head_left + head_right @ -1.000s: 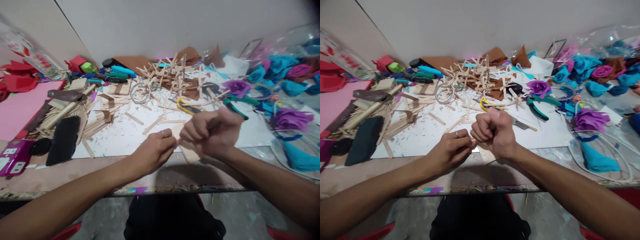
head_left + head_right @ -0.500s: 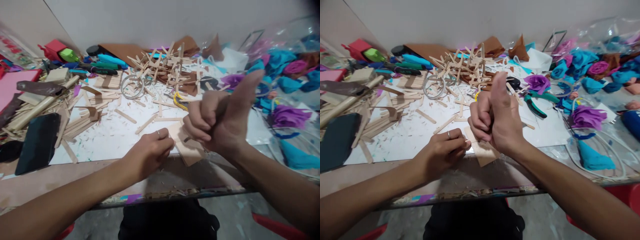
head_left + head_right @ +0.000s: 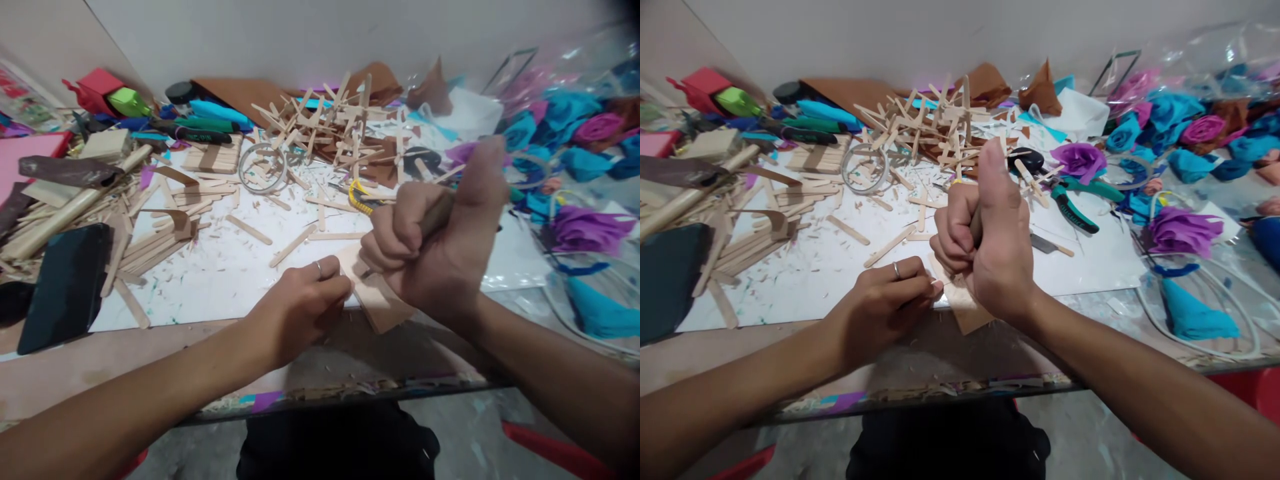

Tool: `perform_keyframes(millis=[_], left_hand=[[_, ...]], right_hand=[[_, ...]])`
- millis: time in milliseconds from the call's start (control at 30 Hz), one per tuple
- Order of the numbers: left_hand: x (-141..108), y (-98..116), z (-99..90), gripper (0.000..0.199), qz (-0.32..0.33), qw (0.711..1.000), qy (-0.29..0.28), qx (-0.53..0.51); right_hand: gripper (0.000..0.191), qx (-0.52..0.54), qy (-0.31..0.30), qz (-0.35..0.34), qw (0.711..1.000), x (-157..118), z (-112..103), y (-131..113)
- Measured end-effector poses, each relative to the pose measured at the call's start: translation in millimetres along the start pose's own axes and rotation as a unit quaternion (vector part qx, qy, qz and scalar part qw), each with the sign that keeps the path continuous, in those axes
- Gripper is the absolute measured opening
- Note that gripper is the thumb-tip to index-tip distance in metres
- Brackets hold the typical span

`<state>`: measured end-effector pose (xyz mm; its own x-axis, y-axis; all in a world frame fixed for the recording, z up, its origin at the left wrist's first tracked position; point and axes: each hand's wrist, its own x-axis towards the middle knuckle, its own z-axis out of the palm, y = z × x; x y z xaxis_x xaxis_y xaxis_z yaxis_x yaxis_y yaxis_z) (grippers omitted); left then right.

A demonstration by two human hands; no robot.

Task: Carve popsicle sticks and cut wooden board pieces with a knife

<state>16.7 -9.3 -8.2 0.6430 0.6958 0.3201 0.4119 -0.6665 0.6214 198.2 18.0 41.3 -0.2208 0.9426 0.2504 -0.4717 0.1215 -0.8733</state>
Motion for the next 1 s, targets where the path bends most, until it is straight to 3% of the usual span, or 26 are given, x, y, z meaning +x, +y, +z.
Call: perform_keyframes(millis=[267,433,600,833,1000], left_hand=[[1,1,-1.0,0.024,0.004,1.000,-0.022,-0.005],[1,2,-1.1,0.024,0.009,1.000,-0.003,-0.016],[1,3,-1.4,0.019,0.004,0.999,-0.010,-0.046],[3,-2,1.9,0.026,0.062,0.998,0.011,0.029],[2,-5,1.1,0.023,0.052,0.998,-0.006,0.031]], right_hand=[[0.077,-0.034,0.114,0.012,0.993,7,20,6],[0.074,-0.068,0.132,-0.001,0.989,10,29,14],[0.069,-0.126,0.104,0.000,0.987,13,27,23],[0.069,-0.052,0.125,-0.061,0.989,-3,26,22],[0.075,0.049,0.133,-0.009,0.990,3,8,9]])
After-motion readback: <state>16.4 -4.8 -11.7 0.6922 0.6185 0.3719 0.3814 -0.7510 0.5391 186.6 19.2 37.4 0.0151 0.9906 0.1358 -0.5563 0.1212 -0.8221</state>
